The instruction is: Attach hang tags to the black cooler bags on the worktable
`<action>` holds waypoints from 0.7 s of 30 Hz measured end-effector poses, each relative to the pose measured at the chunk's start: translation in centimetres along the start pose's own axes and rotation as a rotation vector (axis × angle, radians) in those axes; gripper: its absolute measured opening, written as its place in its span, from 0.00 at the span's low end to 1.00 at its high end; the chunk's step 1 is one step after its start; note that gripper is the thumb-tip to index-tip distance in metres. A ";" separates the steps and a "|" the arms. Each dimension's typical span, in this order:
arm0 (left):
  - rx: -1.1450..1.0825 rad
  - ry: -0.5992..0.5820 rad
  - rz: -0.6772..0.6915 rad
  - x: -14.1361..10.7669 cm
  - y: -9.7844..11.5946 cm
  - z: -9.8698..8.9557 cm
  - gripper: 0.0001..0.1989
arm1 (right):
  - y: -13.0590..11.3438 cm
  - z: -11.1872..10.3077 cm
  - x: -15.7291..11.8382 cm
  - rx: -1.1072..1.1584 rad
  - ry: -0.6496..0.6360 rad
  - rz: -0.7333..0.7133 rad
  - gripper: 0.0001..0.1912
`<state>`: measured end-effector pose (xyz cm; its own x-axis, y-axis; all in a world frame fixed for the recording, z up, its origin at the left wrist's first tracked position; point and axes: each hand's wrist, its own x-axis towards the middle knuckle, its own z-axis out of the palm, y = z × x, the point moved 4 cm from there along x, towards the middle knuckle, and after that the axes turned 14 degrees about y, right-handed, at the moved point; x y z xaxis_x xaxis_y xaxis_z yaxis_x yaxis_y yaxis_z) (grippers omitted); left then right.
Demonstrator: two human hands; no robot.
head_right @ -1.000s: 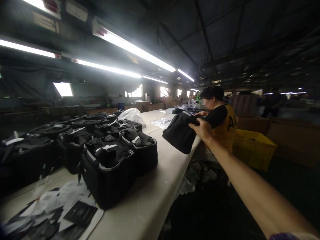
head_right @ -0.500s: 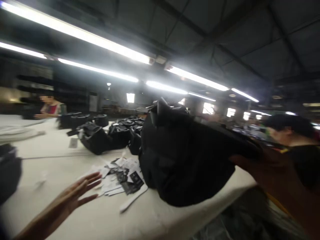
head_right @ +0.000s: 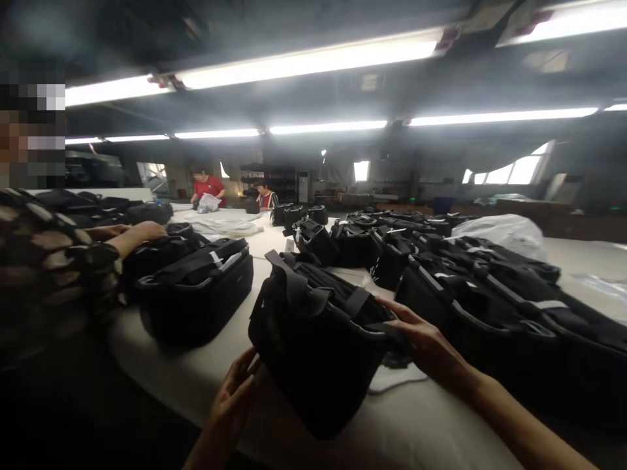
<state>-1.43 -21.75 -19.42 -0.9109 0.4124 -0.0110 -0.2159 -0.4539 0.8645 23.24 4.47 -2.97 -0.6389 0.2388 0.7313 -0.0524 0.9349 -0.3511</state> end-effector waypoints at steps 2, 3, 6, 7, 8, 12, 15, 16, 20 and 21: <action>0.149 0.082 0.032 0.1 -0.9 -2.1 0.30 | 0.4 0.9 0.4 0.076 -0.013 0.038 0.18; 0.237 0.126 0.072 0.3 -0.7 -3.1 0.29 | 0.4 1.1 0.7 0.101 -0.020 0.045 0.18; 0.454 0.307 0.365 1.2 3.6 -5.1 0.27 | 0.1 1.0 1.9 0.051 -0.050 -0.066 0.17; 0.524 0.351 0.523 1.5 6.1 -5.0 0.26 | 0.1 0.8 2.3 0.024 -0.062 -0.121 0.17; 0.602 0.341 0.706 1.7 8.6 -4.4 0.26 | 0.2 0.6 2.8 -0.009 -0.073 -0.173 0.16; 1.030 -0.201 1.241 1.7 15.5 1.9 0.31 | 0.6 -0.6 4.2 -0.106 -0.046 -0.218 0.18; 1.192 -0.598 1.349 1.8 16.5 5.6 0.33 | -1.3 -1.0 4.4 -0.060 -0.045 -0.122 0.20; 1.206 -0.659 1.353 1.9 16.6 6.3 0.32 | -2.4 -0.7 4.4 -0.041 -0.092 -0.095 0.22; 1.161 -0.683 1.253 2.7 16.9 8.0 0.30 | -7.3 2.6 5.4 -0.041 -0.282 -0.103 0.41; 1.145 -0.672 1.214 2.9 17.1 8.4 0.30 | -8.1 3.6 6.0 -0.049 -0.304 -0.129 0.44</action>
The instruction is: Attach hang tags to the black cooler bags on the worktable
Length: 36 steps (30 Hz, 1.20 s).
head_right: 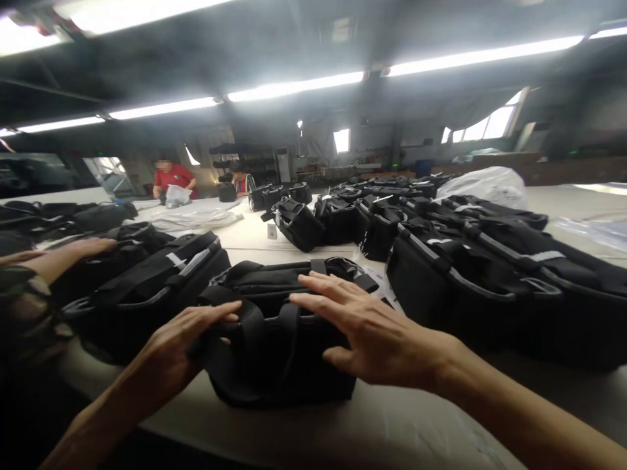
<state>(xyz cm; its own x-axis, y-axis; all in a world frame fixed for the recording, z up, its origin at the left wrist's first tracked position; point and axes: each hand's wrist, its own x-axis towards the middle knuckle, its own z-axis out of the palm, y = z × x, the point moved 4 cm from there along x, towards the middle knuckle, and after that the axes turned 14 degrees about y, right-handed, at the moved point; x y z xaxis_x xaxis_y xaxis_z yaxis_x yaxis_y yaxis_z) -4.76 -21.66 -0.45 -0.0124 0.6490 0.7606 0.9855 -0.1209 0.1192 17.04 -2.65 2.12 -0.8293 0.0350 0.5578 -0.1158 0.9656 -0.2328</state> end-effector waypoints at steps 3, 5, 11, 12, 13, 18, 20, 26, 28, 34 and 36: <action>0.004 -0.045 -0.025 1.9 0.6 0.1 0.32 | -1.1 2.3 2.9 0.015 -0.094 -0.082 0.38; 0.013 -0.157 0.021 3.4 1.3 0.6 0.29 | -1.0 2.9 4.7 0.052 -0.128 -0.071 0.30; -0.284 -0.376 -0.251 7.9 0.3 0.7 0.10 | 1.9 -3.3 10.1 0.168 0.431 0.129 0.11; -0.351 -0.356 -0.338 8.8 -0.5 0.3 0.12 | 2.6 -5.2 11.0 0.203 0.563 0.143 0.10; -0.423 -0.332 -0.408 9.6 -1.3 -0.2 0.14 | 3.4 -7.1 11.8 0.238 0.673 0.158 0.09; -0.648 -0.321 -0.523 12.4 -4.9 -0.8 0.20 | 6.1 -15.8 14.8 0.260 0.918 0.245 0.09; -0.572 -0.388 -0.527 12.1 -6.0 0.0 0.19 | 6.3 -18.9 15.2 0.247 0.989 0.291 0.13; -0.369 -0.369 -0.407 10.4 -6.4 2.2 0.15 | 7.2 -25.0 14.8 0.401 1.170 0.541 0.17; -0.358 -0.305 -0.375 10.7 -5.6 2.3 0.15 | 7.9 -25.1 14.8 0.486 1.136 0.628 0.15; -0.385 -0.316 -0.329 11.4 -4.5 2.4 0.20 | 10.1 -23.4 14.1 0.553 1.052 0.765 0.10; -0.503 -0.328 -0.426 10.7 -5.5 1.9 0.20 | 10.6 -22.9 13.7 0.534 1.026 0.755 0.10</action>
<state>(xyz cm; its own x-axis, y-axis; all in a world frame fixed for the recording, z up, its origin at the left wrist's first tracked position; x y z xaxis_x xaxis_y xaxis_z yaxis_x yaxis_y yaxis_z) -9.99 -12.60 5.80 -0.2481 0.8985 0.3622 0.7086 -0.0867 0.7003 16.97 13.93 25.51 -0.0406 0.8980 0.4381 -0.2098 0.4210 -0.8825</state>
